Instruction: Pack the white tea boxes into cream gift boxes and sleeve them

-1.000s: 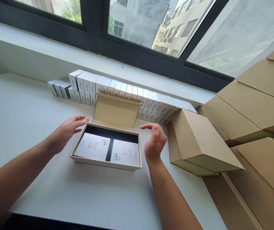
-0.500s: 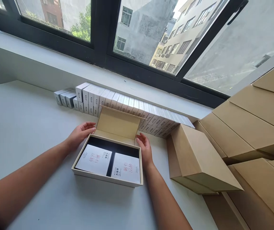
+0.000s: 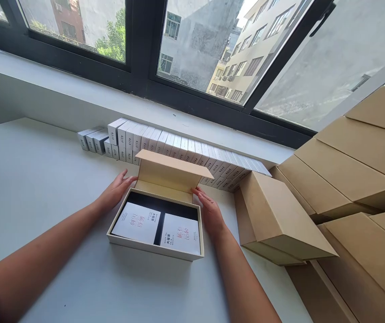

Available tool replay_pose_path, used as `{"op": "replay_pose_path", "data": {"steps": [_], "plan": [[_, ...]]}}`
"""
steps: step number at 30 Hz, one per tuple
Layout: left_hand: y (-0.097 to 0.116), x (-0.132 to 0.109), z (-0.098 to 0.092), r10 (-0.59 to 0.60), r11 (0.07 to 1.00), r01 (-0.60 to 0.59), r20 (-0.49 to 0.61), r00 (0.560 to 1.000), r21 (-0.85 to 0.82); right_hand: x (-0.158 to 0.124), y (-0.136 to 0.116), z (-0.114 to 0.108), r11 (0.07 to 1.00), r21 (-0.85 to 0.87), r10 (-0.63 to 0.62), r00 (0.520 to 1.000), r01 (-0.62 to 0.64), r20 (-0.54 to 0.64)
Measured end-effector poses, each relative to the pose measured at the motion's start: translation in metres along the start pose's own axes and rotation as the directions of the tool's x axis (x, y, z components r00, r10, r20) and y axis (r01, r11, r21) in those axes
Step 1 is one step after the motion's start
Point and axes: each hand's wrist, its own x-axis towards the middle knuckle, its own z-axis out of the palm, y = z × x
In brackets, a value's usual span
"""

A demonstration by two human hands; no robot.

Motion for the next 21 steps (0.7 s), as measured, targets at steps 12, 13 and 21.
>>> {"op": "replay_pose_path", "data": {"steps": [12, 13, 21], "plan": [[0.027, -0.008, -0.016, -0.015, 0.788, 0.09, 0.128, 0.992, -0.609, -0.019, -0.012, -0.018, 0.933, 0.327, -0.199, 0.974, 0.153, 0.112], [0.028, -0.007, -0.019, -0.042, 0.774, 0.146, 0.18, 0.983, -0.616, -0.021, -0.014, -0.02, 0.937, 0.333, -0.165, 0.974, 0.106, 0.156], [0.021, -0.003, -0.025, -0.143, 0.834, 0.331, 0.406, 0.903, -0.442, -0.014, -0.021, -0.021, 0.89, 0.451, -0.063, 0.958, -0.074, 0.281]]}}
